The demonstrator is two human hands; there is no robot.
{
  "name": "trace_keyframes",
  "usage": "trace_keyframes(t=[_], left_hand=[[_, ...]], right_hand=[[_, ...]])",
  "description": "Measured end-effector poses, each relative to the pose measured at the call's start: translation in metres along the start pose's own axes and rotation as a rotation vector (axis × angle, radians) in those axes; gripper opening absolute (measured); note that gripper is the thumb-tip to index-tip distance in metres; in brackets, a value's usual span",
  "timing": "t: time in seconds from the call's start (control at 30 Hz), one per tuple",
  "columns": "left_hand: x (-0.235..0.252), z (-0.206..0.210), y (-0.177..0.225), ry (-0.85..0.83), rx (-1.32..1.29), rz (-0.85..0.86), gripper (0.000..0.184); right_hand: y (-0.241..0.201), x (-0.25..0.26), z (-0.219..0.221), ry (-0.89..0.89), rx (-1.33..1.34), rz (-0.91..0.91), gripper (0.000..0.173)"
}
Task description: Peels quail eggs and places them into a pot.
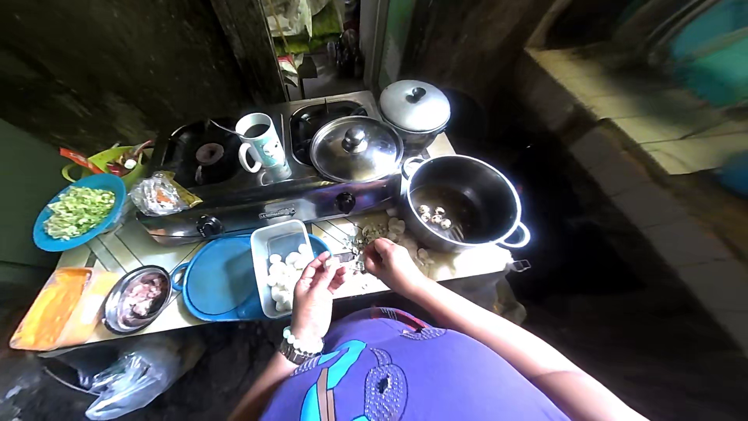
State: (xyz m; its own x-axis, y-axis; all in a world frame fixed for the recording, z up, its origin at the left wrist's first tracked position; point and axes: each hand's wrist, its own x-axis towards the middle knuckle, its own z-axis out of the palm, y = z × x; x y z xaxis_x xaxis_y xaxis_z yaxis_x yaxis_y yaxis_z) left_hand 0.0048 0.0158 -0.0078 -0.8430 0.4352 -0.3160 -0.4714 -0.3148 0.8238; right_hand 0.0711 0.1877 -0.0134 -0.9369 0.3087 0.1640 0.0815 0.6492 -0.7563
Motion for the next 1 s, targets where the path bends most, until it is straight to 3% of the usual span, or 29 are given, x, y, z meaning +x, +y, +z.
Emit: trace_keyframes(t=[0.13,0.37,0.47,0.53,0.67,0.83,1.0], left_hand=[[0.004,0.002,0.002,0.116,-0.050,0.006,0.024],[0.007,-0.007,-0.003,0.130,0.174,0.062,0.031],[0.005,-0.009,0.000,0.126,0.165,0.047,0.026],[0.003,-0.007,0.005,0.126,0.115,0.006,0.023],[0.002,-0.008,0.006,0.089,0.121,-0.012,0.022],[-0.002,-0.007,0.008,0.006,0.163,0.010,0.024],[-0.005,-0.006,0.010,-0.004,0.174,0.002,0.023]], right_hand=[[-0.005,0.000,-0.004,0.090,-0.002,-0.046,0.015],[-0.004,0.008,-0.009,0.167,-0.009,-0.013,0.018],[-0.001,0.012,-0.008,0.218,-0.011,-0.041,0.017],[0.002,0.017,-0.009,0.172,-0.032,-0.019,0.018],[0.005,0.028,-0.011,-0.163,-0.102,0.092,0.028],[-0.007,0.017,0.012,-0.077,0.151,-0.275,0.021],[-0.009,0.017,0.016,-0.061,0.140,-0.401,0.016]])
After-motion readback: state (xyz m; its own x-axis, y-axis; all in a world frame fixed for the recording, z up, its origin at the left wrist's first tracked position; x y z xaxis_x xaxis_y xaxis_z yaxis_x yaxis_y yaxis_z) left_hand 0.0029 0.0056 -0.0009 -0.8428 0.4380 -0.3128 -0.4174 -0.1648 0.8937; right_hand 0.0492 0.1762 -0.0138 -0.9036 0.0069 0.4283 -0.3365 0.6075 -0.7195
